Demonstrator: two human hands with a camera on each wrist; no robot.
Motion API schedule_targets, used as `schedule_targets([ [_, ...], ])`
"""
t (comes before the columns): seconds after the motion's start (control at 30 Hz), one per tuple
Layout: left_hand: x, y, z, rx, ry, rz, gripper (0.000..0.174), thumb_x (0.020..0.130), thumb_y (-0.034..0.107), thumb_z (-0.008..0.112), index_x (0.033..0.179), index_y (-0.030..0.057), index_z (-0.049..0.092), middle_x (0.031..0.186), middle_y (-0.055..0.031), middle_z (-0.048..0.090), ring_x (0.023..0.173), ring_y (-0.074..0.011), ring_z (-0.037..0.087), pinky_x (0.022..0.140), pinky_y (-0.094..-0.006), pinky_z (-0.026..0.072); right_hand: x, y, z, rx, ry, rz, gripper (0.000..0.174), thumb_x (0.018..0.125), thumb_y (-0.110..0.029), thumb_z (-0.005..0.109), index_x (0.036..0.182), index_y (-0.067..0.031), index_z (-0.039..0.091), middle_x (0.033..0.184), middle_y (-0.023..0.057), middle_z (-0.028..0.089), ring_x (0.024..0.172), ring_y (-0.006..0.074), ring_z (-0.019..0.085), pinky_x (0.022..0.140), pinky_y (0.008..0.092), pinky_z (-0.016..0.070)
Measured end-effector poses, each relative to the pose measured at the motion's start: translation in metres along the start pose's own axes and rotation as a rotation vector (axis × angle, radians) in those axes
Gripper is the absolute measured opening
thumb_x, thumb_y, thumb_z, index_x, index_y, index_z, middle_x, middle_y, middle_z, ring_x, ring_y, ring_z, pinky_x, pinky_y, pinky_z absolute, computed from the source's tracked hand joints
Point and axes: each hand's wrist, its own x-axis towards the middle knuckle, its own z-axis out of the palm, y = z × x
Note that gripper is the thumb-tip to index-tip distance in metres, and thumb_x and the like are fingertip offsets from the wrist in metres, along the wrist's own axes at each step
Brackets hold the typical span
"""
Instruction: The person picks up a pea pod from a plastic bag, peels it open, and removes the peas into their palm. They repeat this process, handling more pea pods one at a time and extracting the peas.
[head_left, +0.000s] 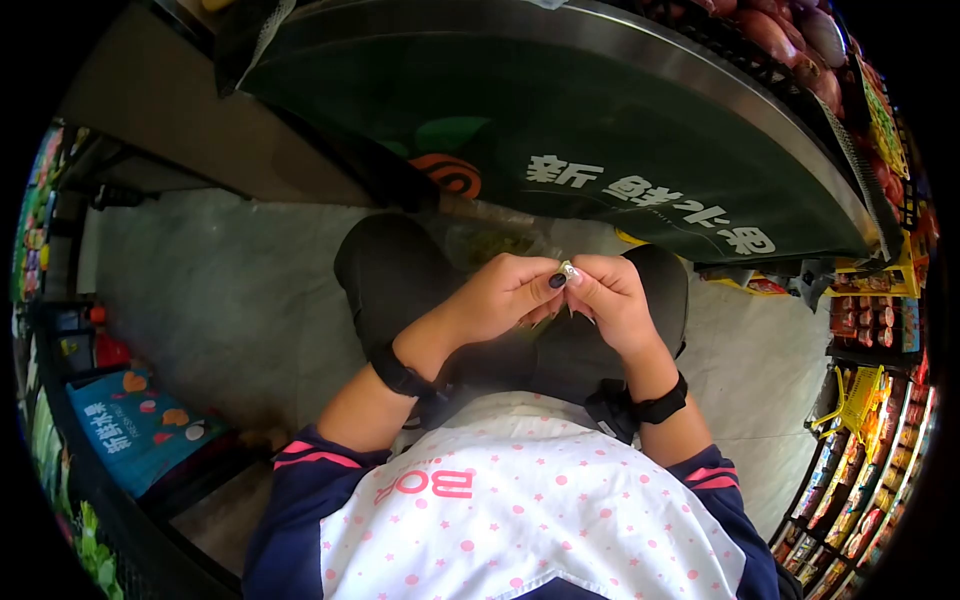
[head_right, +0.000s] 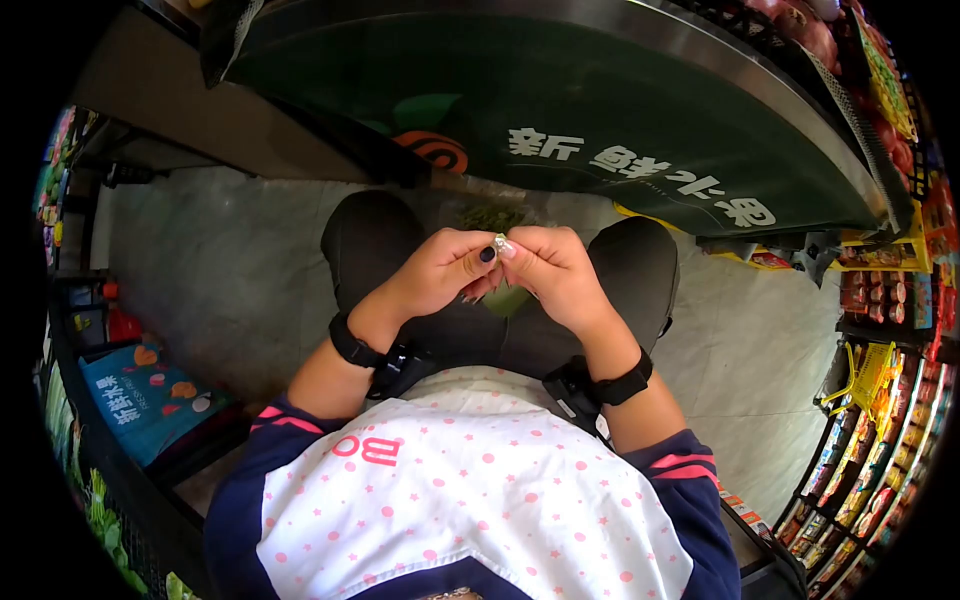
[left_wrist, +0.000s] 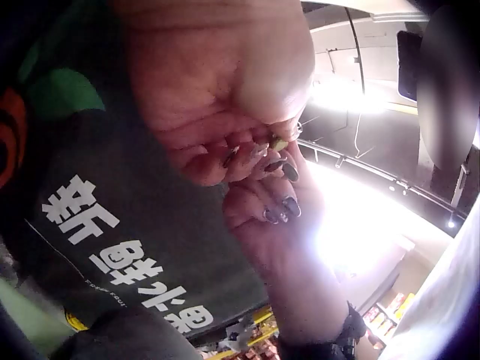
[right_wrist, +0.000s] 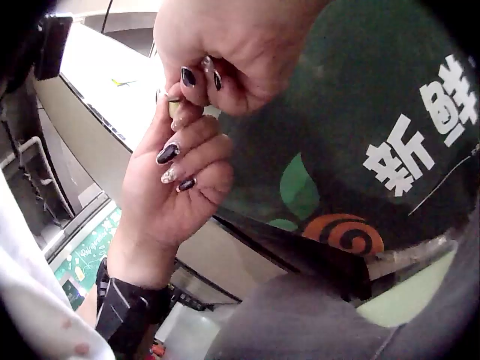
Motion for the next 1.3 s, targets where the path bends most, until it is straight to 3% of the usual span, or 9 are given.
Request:
schedule_targets([
  [0.3, 0.0, -0.003, -0.001, -0.311, -0.03, -0.125, 0.039, 0.089, 0.035, 0.042, 0.078, -0.0008, 0.053, 0.061, -0.0024, 0.051, 0.051, -0.0077, 0.047, 0.046, -0.0202, 0.0371, -0.002, 0.001, 0.004, 0.267, 0.0, 0.057, 0.025, 0.086, -0.018, 0.049, 0.067, -0.0022, 0.052, 0.056, -0.0025, 0.045, 0.051, 0.003, 0.035, 0.046, 0.0178, 0.0262],
  [0.43, 0.002, 0.014, -0.005, 0.066, -0.041, -0.052, 0.032, 0.088, 0.028, 0.046, 0.076, -0.0013, 0.052, 0.059, -0.0029, 0.052, 0.049, -0.0085, 0.049, 0.045, -0.0217, 0.039, -0.002, 0.003, -0.001, 0.198, -0.03, -0.016, 0.026, 0.086, -0.019, 0.05, 0.066, -0.0019, 0.052, 0.056, -0.0029, 0.044, 0.051, 0.0028, 0.035, 0.045, 0.0184, 0.0257],
  [0.5, 0.003, 0.018, -0.008, 0.489, 0.036, 0.054, 0.023, 0.084, 0.02, 0.052, 0.075, -0.0014, 0.052, 0.056, -0.0024, 0.051, 0.047, -0.0085, 0.049, 0.044, -0.0222, 0.0387, -0.001, 0.006, -0.003, 0.173, -0.094, 0.12, 0.028, 0.085, -0.02, 0.051, 0.064, -0.002, 0.052, 0.055, -0.0033, 0.043, 0.05, 0.0028, 0.033, 0.044, 0.0186, 0.0246],
  [0.53, 0.002, 0.018, -0.008, 0.443, 0.018, 0.03, 0.016, 0.08, 0.014, 0.056, 0.074, -0.0007, 0.052, 0.056, -0.0022, 0.051, 0.046, -0.0075, 0.049, 0.042, -0.021, 0.0372, -0.001, 0.003, 0.0, 0.191, -0.078, 0.145, 0.029, 0.085, -0.021, 0.051, 0.062, -0.0025, 0.051, 0.054, -0.0035, 0.041, 0.048, 0.0027, 0.031, 0.042, 0.0186, 0.023],
  [0.63, 0.0, 0.016, -0.009, 0.164, -0.019, -0.147, 0.018, 0.081, 0.016, 0.055, 0.074, -0.0001, 0.052, 0.056, -0.0018, 0.051, 0.046, -0.0062, 0.047, 0.042, -0.0193, 0.0356, 0.0, 0.008, -0.001, 0.217, -0.093, 0.135, 0.031, 0.086, -0.022, 0.051, 0.061, -0.003, 0.051, 0.054, -0.0034, 0.041, 0.047, 0.0026, 0.03, 0.041, 0.0186, 0.0217],
  [0.93, 0.004, -0.012, -0.004, -0.072, 0.051, -0.081, 0.026, 0.085, 0.026, 0.053, 0.075, 0.0021, 0.053, 0.056, 0.0009, 0.047, 0.045, -0.0044, 0.043, 0.043, -0.0181, 0.0339, -0.003, 0.017, -0.004, 0.204, -0.03, 0.106, 0.033, 0.087, -0.026, 0.048, 0.061, -0.0047, 0.048, 0.052, -0.0035, 0.041, 0.046, 0.0021, 0.029, 0.041, 0.0187, 0.0219],
  [1.17, 0.0, -0.011, -0.006, -0.021, 0.062, -0.01, 0.034, 0.082, 0.035, 0.056, 0.074, 0.0022, 0.051, 0.056, 0.0007, 0.047, 0.048, -0.004, 0.045, 0.044, -0.0175, 0.0357, -0.004, 0.014, 0.002, 0.24, -0.05, 0.142, 0.032, 0.087, -0.025, 0.048, 0.063, -0.0044, 0.05, 0.054, -0.0042, 0.041, 0.047, 0.002, 0.03, 0.042, 0.0182, 0.0225],
  [1.23, -0.002, -0.008, -0.009, 0.208, 0.046, 0.014, 0.035, 0.079, 0.036, 0.059, 0.073, 0.0017, 0.051, 0.055, 0.0002, 0.048, 0.048, -0.0041, 0.046, 0.044, -0.0178, 0.0363, -0.004, 0.015, 0.004, 0.21, -0.073, 0.157, 0.031, 0.086, -0.025, 0.05, 0.063, -0.004, 0.052, 0.054, -0.0044, 0.04, 0.048, 0.0021, 0.031, 0.043, 0.0181, 0.0232],
  [1.3, -0.005, -0.007, -0.01, 0.24, 0.056, -0.011, 0.033, 0.078, 0.031, 0.062, 0.071, 0.0006, 0.052, 0.054, -0.0005, 0.049, 0.047, -0.0046, 0.047, 0.042, -0.0184, 0.0361, -0.005, 0.016, 0.006, 0.215, -0.09, 0.158, 0.03, 0.086, -0.025, 0.051, 0.065, -0.0037, 0.054, 0.054, -0.0044, 0.04, 0.049, 0.0024, 0.031, 0.043, 0.0181, 0.0241],
])
